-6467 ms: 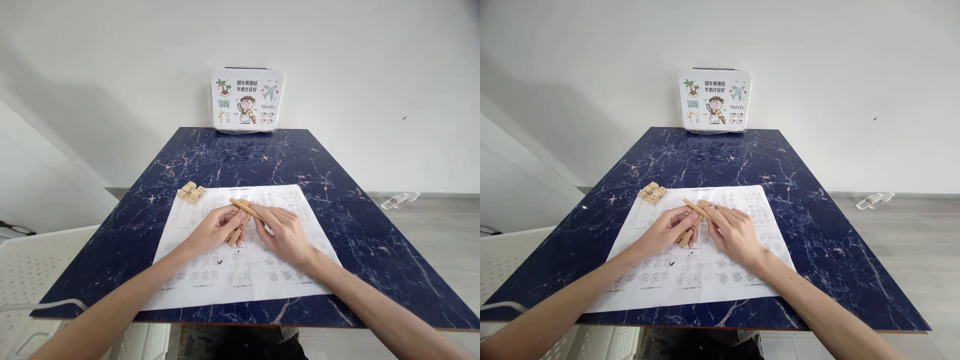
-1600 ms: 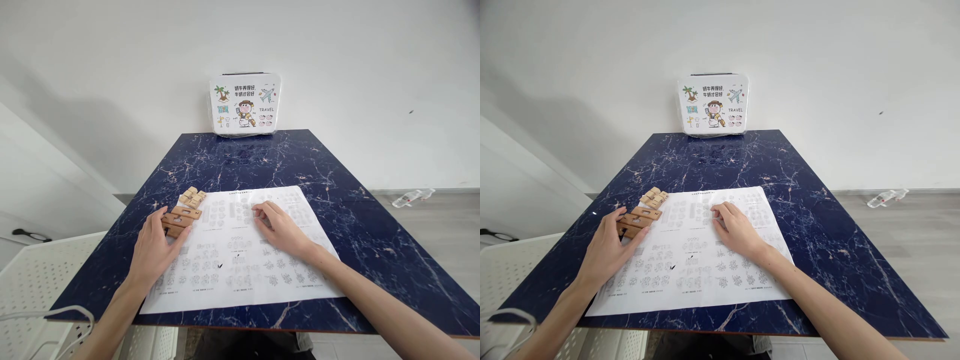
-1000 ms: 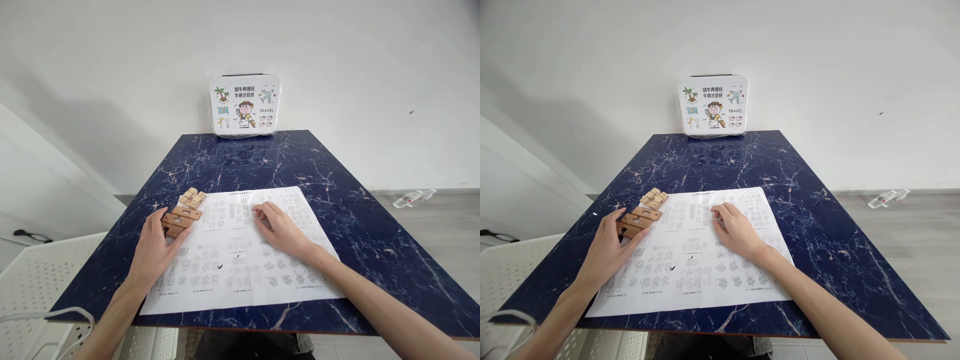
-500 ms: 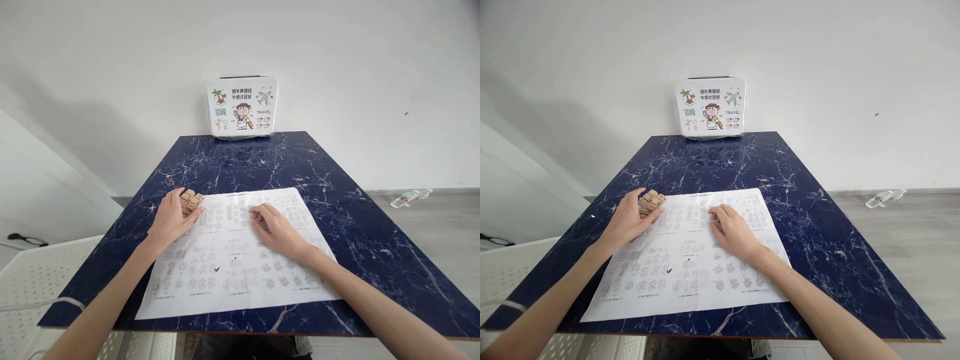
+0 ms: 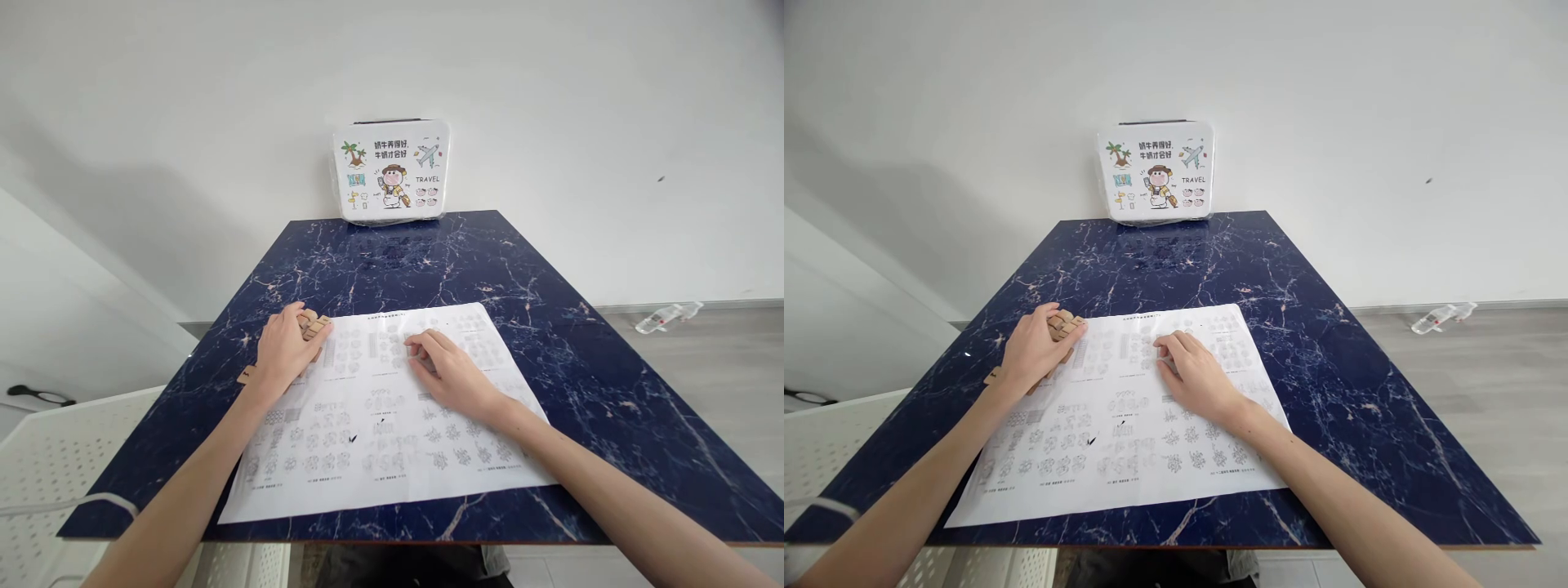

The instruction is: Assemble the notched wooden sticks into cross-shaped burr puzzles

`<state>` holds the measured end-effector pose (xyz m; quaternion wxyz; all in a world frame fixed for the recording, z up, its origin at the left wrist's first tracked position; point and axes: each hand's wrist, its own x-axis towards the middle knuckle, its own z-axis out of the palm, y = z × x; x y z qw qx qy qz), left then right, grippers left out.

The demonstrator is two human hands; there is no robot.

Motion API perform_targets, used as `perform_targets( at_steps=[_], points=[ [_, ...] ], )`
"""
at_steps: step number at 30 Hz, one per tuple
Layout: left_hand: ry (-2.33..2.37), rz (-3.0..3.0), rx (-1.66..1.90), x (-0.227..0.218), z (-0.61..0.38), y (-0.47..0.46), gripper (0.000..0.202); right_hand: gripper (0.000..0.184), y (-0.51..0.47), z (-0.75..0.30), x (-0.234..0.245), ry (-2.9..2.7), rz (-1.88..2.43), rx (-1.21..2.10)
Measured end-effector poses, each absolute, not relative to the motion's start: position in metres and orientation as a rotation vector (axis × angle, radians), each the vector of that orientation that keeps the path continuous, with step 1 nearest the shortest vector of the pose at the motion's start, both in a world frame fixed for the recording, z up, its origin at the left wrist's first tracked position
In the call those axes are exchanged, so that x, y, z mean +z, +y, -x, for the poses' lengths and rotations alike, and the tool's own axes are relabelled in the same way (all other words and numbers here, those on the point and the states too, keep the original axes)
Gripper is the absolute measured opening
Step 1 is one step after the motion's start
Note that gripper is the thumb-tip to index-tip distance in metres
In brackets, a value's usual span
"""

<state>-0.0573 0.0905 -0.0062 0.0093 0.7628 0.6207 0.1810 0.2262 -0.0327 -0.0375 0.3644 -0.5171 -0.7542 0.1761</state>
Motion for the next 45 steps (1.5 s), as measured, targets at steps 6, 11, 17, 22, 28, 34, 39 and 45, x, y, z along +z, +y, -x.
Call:
perform_targets(
  at_steps=[6,11,17,22,28,34,39,45],
  points=[
    [1.855,-2.404,0.630,-0.009,0.062,0.093,0.070,0.022,-0.034,-0.227,-0.037,-1.944,1.328,0.456],
    [1.696,-2.492,0.768,-0.010,0.058,0.085,0.064,0.023,-0.034,-0.228,-0.039,-1.968,1.315,0.424],
    [1.170,-2.520,0.725,-0.002,0.032,0.047,0.066,0.024,-0.037,-0.227,-0.036,-1.978,1.319,0.446],
    [0.692,-2.554,0.527,-0.005,0.015,0.022,0.067,0.022,-0.038,-0.226,-0.036,-1.968,1.321,0.454],
    [0.619,-2.592,0.449,-0.009,0.019,0.018,0.076,0.021,-0.040,-0.227,-0.034,-1.964,1.280,0.477],
    [0.683,-2.688,0.494,-0.007,0.032,0.028,0.086,0.054,-0.045,-0.227,-0.029,-2.131,1.178,0.490],
    [0.661,-2.734,0.490,-0.007,0.037,0.033,0.068,0.062,-0.046,-0.226,-0.030,-2.204,1.173,0.493],
    [0.620,-2.679,0.505,-0.008,0.036,0.032,0.063,0.057,-0.046,-0.229,-0.029,-2.072,1.224,0.607]
  ],
)
